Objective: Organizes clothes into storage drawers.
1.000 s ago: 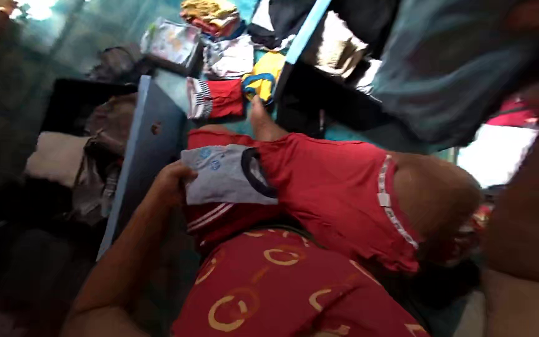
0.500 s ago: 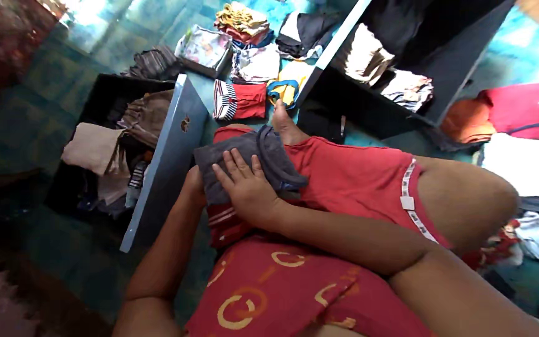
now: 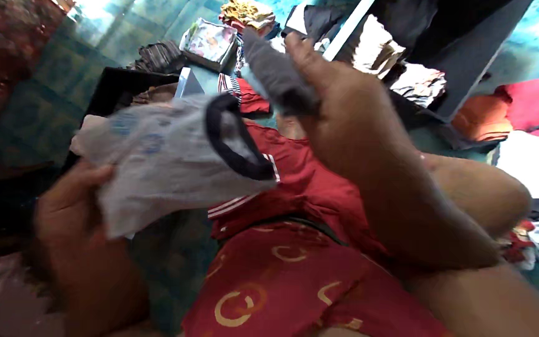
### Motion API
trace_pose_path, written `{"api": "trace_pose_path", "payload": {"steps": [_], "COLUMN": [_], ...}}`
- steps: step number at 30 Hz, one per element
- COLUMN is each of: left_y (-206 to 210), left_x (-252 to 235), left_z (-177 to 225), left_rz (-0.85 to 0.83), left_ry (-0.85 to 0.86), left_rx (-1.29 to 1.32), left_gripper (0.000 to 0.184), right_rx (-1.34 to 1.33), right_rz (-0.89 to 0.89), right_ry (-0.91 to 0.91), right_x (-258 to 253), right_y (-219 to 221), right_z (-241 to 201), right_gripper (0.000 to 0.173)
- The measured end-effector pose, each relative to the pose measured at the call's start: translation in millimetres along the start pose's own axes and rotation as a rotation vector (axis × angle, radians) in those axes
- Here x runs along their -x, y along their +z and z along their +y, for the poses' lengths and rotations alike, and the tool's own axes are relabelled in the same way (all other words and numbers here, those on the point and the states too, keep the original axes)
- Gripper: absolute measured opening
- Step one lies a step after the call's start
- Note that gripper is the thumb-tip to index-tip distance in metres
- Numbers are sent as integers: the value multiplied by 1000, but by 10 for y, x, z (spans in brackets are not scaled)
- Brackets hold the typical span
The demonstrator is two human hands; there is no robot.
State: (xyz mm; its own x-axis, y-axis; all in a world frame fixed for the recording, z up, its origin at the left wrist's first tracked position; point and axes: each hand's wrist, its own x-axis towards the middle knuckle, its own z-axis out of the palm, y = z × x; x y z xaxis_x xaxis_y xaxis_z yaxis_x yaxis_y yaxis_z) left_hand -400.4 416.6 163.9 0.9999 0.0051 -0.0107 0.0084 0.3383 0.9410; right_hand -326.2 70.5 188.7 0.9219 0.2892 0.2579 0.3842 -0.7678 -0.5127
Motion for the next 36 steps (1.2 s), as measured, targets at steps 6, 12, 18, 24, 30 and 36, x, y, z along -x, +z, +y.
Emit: {"api": "trace_pose_path", "payload": {"steps": [6,12,18,24,30,36], "left_y": [-578,-395,791,380,372,344], "left_x": [437,21,-124,-225,-210,-157], "left_z": [452,87,-278,-1487,-1497,-1652], "left_rz": [303,-169,13,213,217,267], "left_ry": [224,180,-9,-438,-223,-391], "left_rx": [-292,126,156,-104,-455,-500], "left_gripper": [28,34,23,35,38,53], "right_rx": [53,128,-155,-400,-386,-876], "right_rz": [-289,-666,-832,-644,-305,-434], "right_ry": [-224,-239,-269,-381,137,679], "right_x": [383,590,778,1068,705,321], "right_y": [1505,1782,1109,813,733,1314], "right_z": [-233,-139,127,882,873,975], "right_gripper": [73,53,53,32,36,87]}}
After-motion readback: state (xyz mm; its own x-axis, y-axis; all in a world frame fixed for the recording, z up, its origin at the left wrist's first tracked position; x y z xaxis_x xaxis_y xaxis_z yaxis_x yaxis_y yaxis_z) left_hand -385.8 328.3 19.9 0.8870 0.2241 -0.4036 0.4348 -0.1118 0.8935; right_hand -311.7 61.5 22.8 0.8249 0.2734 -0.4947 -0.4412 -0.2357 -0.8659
